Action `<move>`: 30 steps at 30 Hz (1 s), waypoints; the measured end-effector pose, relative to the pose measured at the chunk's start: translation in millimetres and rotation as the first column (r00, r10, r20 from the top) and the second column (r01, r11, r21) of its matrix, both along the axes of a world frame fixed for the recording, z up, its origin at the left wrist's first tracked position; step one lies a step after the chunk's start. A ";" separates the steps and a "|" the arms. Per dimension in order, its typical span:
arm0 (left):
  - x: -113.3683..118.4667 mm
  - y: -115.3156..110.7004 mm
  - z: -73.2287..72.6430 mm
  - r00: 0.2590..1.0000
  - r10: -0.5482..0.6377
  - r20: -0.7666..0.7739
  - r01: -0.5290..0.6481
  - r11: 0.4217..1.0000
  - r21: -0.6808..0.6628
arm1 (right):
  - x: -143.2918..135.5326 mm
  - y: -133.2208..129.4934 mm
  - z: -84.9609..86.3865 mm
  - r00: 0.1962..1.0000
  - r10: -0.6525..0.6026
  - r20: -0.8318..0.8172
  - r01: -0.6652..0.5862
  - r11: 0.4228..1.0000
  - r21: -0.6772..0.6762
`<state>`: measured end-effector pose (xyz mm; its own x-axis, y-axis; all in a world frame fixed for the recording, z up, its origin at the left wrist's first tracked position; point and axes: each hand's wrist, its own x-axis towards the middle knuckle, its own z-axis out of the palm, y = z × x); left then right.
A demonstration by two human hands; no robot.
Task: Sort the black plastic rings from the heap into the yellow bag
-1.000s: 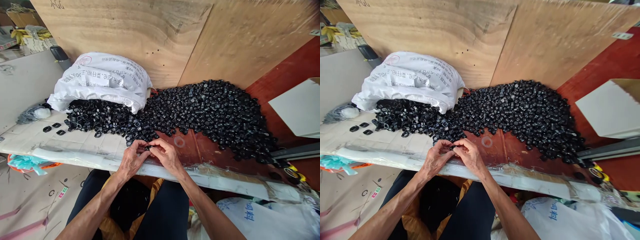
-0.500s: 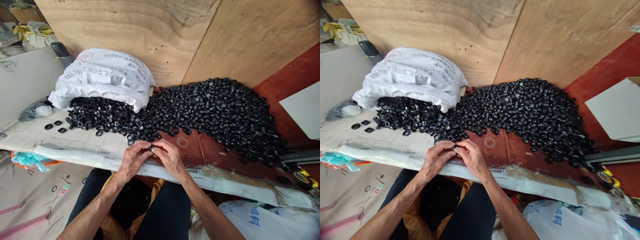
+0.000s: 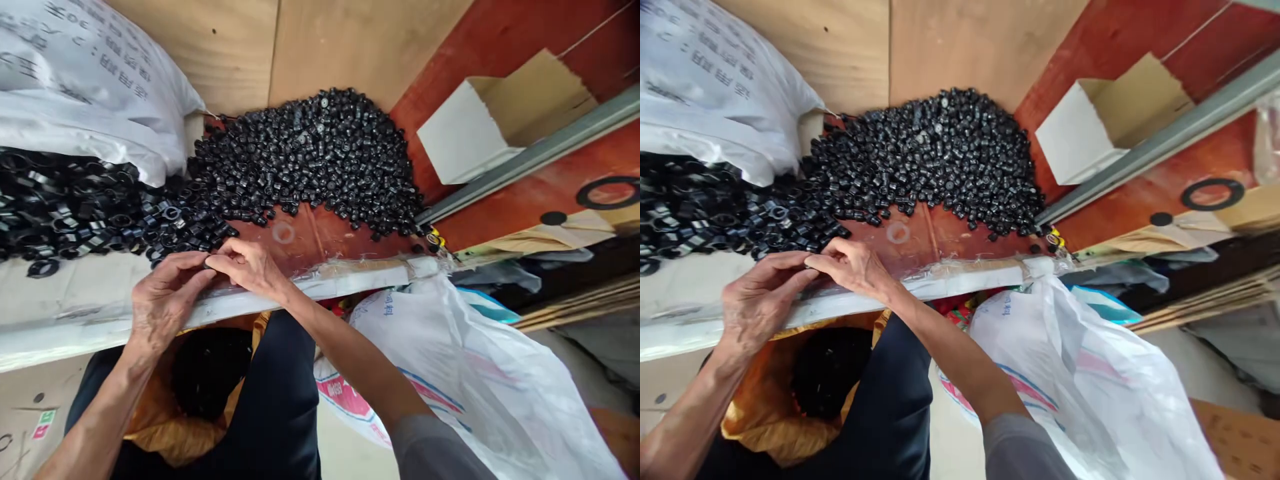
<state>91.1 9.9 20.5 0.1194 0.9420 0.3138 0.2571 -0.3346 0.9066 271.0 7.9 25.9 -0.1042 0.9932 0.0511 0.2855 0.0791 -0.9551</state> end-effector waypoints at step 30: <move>-6.8 -5.7 -7.9 0.991 -0.117 0.059 0.118 0.993 -0.007 | -3.8 -10.7 -6.2 0.999 0.020 0.051 -0.030 0.978 0.207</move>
<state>84.3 4.2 12.6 0.2108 0.9259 0.3134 0.1629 -0.3494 0.9227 267.2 -2.8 19.7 -0.1366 0.9584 0.2505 0.3260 0.2823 -0.9023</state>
